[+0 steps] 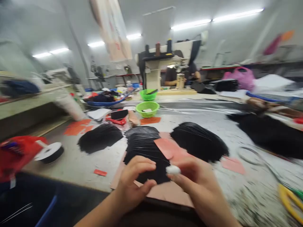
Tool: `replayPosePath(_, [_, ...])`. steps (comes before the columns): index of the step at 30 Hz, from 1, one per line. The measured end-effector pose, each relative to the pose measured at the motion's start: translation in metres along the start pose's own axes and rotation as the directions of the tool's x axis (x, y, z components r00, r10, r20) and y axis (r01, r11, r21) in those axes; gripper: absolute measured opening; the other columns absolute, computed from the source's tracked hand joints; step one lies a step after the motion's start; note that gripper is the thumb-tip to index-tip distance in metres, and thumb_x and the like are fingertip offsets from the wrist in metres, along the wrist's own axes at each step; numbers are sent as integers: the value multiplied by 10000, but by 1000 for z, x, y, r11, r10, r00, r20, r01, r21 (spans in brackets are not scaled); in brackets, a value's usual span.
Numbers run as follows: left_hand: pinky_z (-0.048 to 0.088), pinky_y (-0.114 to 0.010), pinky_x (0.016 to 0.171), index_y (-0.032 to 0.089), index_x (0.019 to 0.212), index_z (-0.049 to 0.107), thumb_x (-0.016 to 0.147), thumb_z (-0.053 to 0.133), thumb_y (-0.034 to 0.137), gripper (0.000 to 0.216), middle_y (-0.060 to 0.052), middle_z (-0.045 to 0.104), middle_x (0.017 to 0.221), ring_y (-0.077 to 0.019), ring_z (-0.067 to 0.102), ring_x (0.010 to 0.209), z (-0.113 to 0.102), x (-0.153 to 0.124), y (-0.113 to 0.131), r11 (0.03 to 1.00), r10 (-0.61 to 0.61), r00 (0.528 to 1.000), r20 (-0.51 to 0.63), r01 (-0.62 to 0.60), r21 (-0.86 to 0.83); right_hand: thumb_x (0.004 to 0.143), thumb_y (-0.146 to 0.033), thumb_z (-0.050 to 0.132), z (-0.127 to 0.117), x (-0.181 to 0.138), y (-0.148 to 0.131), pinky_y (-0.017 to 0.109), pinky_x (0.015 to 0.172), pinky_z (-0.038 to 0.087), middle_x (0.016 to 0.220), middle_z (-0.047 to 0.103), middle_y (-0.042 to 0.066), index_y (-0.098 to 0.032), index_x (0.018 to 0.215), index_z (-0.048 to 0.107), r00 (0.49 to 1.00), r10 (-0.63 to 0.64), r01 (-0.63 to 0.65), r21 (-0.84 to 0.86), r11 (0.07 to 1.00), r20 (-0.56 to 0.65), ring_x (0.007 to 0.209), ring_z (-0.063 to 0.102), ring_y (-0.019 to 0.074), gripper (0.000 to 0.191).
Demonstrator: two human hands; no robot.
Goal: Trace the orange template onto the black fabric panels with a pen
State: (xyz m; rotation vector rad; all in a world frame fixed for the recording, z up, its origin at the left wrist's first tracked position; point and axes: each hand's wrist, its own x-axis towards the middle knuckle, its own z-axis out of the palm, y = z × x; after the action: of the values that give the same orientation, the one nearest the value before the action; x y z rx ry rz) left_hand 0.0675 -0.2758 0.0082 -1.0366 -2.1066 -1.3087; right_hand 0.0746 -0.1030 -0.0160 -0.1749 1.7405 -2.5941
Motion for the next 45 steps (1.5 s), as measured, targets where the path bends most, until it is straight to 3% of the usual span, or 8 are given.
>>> replayPosePath(3, [470, -243, 690, 209, 991, 583, 810, 623, 227, 186, -39, 617, 900, -154, 564, 841, 10, 17, -1, 991, -56, 998, 32, 59, -118, 606, -380, 792, 0, -9, -8, 182, 384, 215, 598, 590, -2, -170, 741, 606, 993, 109, -102, 159, 982, -37, 409, 338, 41, 311])
replayPosePath(11, [459, -240, 635, 222, 931, 641, 775, 632, 153, 170, -26, 602, 832, -149, 555, 772, 31, 23, 2, 923, -145, 988, 55, 155, -351, 656, -293, 783, 6, -12, -8, 113, 353, 130, 495, 403, -97, -144, 753, 560, 942, 262, -337, 555, 761, 211, 365, 156, -23, 285])
replayPosePath(17, [460, -245, 655, 211, 869, 654, 765, 638, 161, 117, -23, 603, 803, -149, 563, 762, 36, 24, 12, 905, -222, 972, 72, 233, -356, 667, -273, 781, 3, -16, -3, 82, 351, 133, 528, 373, -103, -141, 750, 535, 928, 263, -373, 633, 678, 264, 383, 137, -26, 291])
replayPosePath(22, [478, -254, 653, 198, 774, 674, 761, 656, 205, 23, -27, 592, 783, -151, 579, 736, 38, 25, 14, 846, -319, 943, 95, 328, -421, 671, -298, 773, 1, -16, -2, 100, 338, 124, 521, 398, -98, -140, 718, 517, 930, 249, -366, 600, 712, 271, 367, 142, -23, 305])
replayPosePath(26, [497, -249, 626, 194, 727, 693, 782, 652, 297, 124, -40, 599, 817, -152, 594, 722, 40, 27, 14, 732, -415, 890, 190, 450, -512, 692, -344, 751, 1, -19, -2, 123, 335, 113, 484, 389, -102, -141, 707, 520, 940, 225, -336, 568, 751, 258, 346, 143, -19, 309])
replayPosePath(32, [481, -333, 839, 241, 969, 680, 745, 702, 358, 254, -72, 623, 979, -209, 575, 946, 42, 24, 15, 717, -243, 950, 198, 313, -623, 635, -358, 785, 2, -27, -9, 160, 400, 182, 569, 521, -44, -158, 765, 545, 971, 195, -241, 554, 797, 141, 390, 230, 1, 338])
replayPosePath(42, [508, -291, 784, 256, 989, 606, 803, 652, 258, 192, -36, 611, 984, -168, 590, 901, 43, 21, 22, 745, -224, 969, 107, 241, -622, 600, -324, 809, 6, -29, -15, 220, 595, 384, 625, 590, -1, -176, 709, 619, 981, 151, -192, 583, 790, 119, 598, 512, 99, 264])
replayPosePath(45, [526, -298, 748, 252, 932, 562, 828, 588, 140, 155, -21, 594, 1021, -161, 605, 889, 41, 20, 23, 827, -154, 987, 43, 152, -541, 602, -314, 809, 7, -30, -19, 219, 612, 394, 599, 587, -7, -183, 682, 627, 983, 132, -180, 587, 789, 125, 598, 520, 98, 238])
